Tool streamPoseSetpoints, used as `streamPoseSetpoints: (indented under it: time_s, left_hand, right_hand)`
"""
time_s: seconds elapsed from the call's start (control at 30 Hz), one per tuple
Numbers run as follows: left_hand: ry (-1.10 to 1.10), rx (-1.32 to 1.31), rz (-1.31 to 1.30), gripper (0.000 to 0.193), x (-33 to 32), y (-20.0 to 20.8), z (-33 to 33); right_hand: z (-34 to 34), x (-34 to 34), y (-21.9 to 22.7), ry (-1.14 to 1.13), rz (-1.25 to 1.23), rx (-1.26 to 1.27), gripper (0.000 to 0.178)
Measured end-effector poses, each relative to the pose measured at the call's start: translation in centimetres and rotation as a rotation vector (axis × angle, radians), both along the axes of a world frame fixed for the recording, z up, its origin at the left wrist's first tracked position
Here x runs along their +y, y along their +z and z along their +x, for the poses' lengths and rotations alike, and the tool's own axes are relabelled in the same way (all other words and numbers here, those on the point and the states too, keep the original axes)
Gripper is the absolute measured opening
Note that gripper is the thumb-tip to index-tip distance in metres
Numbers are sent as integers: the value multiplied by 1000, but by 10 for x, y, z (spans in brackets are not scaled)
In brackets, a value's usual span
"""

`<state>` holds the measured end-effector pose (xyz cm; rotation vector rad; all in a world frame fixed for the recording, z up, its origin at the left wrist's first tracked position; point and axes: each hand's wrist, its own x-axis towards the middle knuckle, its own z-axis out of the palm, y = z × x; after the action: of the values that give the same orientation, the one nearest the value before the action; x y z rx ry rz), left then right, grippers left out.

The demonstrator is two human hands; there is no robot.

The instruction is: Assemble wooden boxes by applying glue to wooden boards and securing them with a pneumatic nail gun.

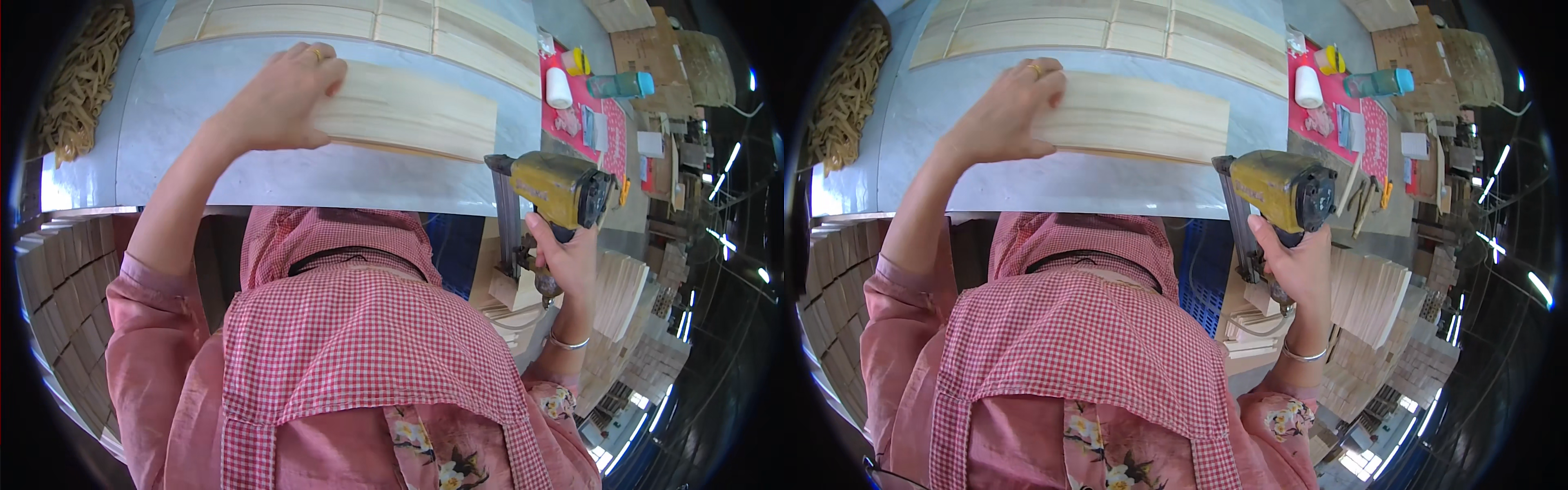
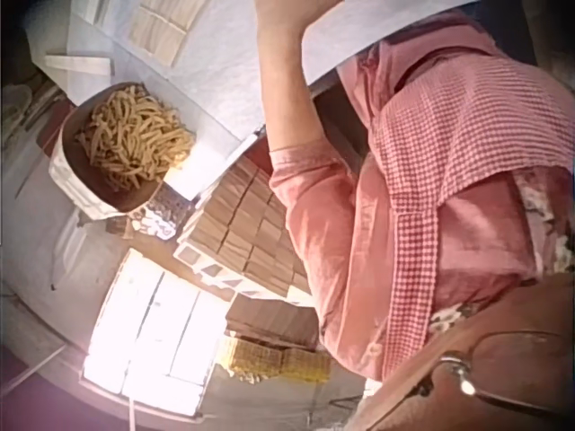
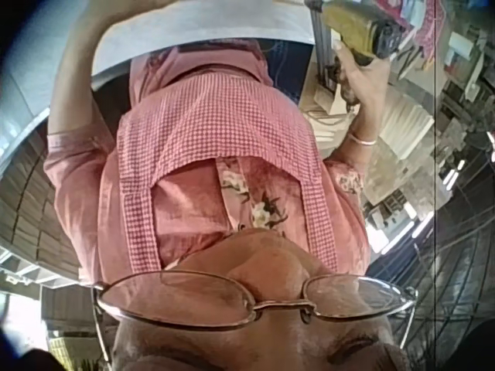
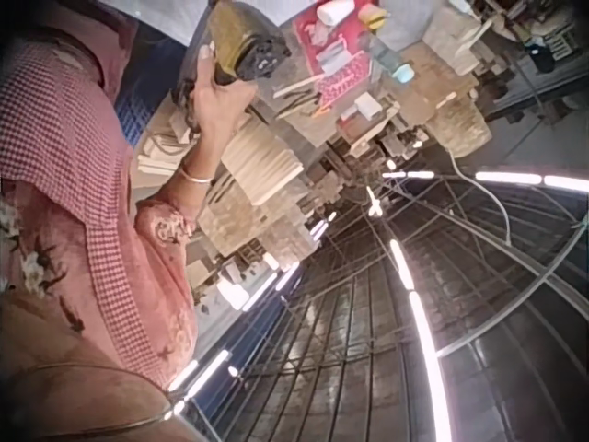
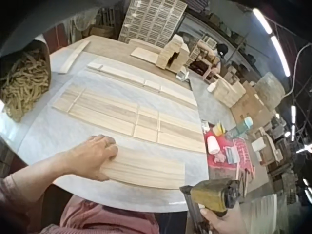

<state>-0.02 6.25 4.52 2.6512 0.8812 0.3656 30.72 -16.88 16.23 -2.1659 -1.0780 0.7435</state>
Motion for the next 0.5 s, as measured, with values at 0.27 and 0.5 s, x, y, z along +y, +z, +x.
streamPoseSetpoints:
  time_s: [0.27,0.5]
  left_hand:
    - [118,-114,96,53,-46,-12,48]
    - [150,-123,67,60,-46,-13,52]
  right_hand:
    - [-10,9,-5,79,-57,34,20]
    - [-13,12,-8,85,-76,63,18]
